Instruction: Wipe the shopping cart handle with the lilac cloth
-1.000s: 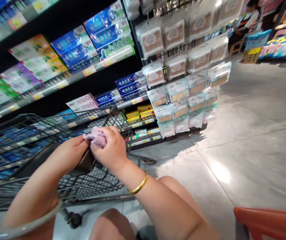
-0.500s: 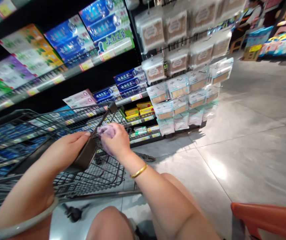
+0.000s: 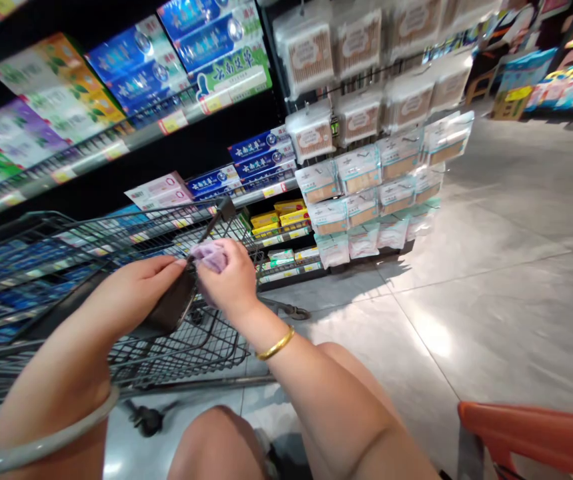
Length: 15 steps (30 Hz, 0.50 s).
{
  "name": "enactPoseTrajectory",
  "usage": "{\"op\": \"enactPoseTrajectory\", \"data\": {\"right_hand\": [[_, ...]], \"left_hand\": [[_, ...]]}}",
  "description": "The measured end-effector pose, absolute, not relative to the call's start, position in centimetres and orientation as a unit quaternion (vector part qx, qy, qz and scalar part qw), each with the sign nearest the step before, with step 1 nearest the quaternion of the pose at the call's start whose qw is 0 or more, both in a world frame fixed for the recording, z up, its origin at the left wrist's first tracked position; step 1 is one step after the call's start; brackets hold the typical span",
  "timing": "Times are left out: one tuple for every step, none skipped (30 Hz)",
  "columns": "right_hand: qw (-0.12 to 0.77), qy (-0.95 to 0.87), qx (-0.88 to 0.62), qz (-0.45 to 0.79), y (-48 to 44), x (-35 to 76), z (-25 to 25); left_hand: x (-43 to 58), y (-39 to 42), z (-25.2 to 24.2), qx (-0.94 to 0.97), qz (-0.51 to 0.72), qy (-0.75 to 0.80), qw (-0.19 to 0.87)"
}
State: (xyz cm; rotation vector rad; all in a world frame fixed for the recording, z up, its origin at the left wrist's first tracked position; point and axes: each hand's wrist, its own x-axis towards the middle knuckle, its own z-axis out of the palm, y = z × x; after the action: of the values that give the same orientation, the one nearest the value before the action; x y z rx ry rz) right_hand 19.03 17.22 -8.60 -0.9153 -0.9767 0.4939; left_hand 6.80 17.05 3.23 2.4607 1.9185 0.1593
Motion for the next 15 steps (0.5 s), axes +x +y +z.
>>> {"op": "enactPoseTrajectory", "data": {"right_hand": [[0.759,-0.477,-0.397,0.197,16.8,18.9,-8.2],[0.759,-0.5,-0.379,0.175,16.5,18.8,-8.0],[0.755,-0.514,-0.373,0.162,16.5,18.9,-8.1],[0.748,-0.516,-0.385,0.162,16.7,19.0,-8.4],[0.737,-0.506,-0.413,0.175,17.1,19.3,-9.0],[0.721,-0.489,-0.449,0.197,17.7,19.5,-9.7],[0.703,-0.468,-0.486,0.223,18.2,19.7,-10.4],[0.688,-0.448,-0.516,0.246,18.6,19.9,-10.9],[0.68,-0.435,-0.53,0.259,18.7,20.0,-11.2],[0.685,-0.433,-0.525,0.26,18.7,19.9,-11.1],[0.7,-0.444,-0.502,0.247,18.3,19.8,-10.8],[0.719,-0.464,-0.467,0.224,17.8,19.5,-10.2],[0.734,-0.489,-0.428,0.198,17.3,19.3,-9.6],[0.743,-0.514,-0.392,0.173,16.8,19.1,-9.1],[0.745,-0.534,-0.369,0.153,16.6,19.0,-8.8]], "left_hand": [[6.9,16.9,3.4,0.79,0.048,0.611,0.011],[7.0,16.8,3.5,0.794,0.048,0.606,0.014],[7.1,16.7,3.6,0.797,0.049,0.602,0.018],[7.1,16.6,3.7,0.799,0.05,0.599,0.02],[7.1,16.5,3.7,0.801,0.052,0.596,0.021],[7.1,16.5,3.7,0.802,0.051,0.595,0.02],[7.1,16.5,3.7,0.801,0.05,0.596,0.019],[7.1,16.4,3.7,0.799,0.049,0.599,0.017],[7.1,16.4,3.7,0.798,0.049,0.6,0.017],[7.1,16.4,3.7,0.798,0.049,0.6,0.017],[7.1,16.4,3.7,0.799,0.047,0.599,0.017],[7.1,16.4,3.7,0.801,0.047,0.597,0.016],[7.2,16.3,3.7,0.804,0.047,0.592,0.014],[7.3,16.2,3.8,0.807,0.048,0.588,0.012],[7.4,16.2,3.9,0.808,0.046,0.587,0.012]]}}
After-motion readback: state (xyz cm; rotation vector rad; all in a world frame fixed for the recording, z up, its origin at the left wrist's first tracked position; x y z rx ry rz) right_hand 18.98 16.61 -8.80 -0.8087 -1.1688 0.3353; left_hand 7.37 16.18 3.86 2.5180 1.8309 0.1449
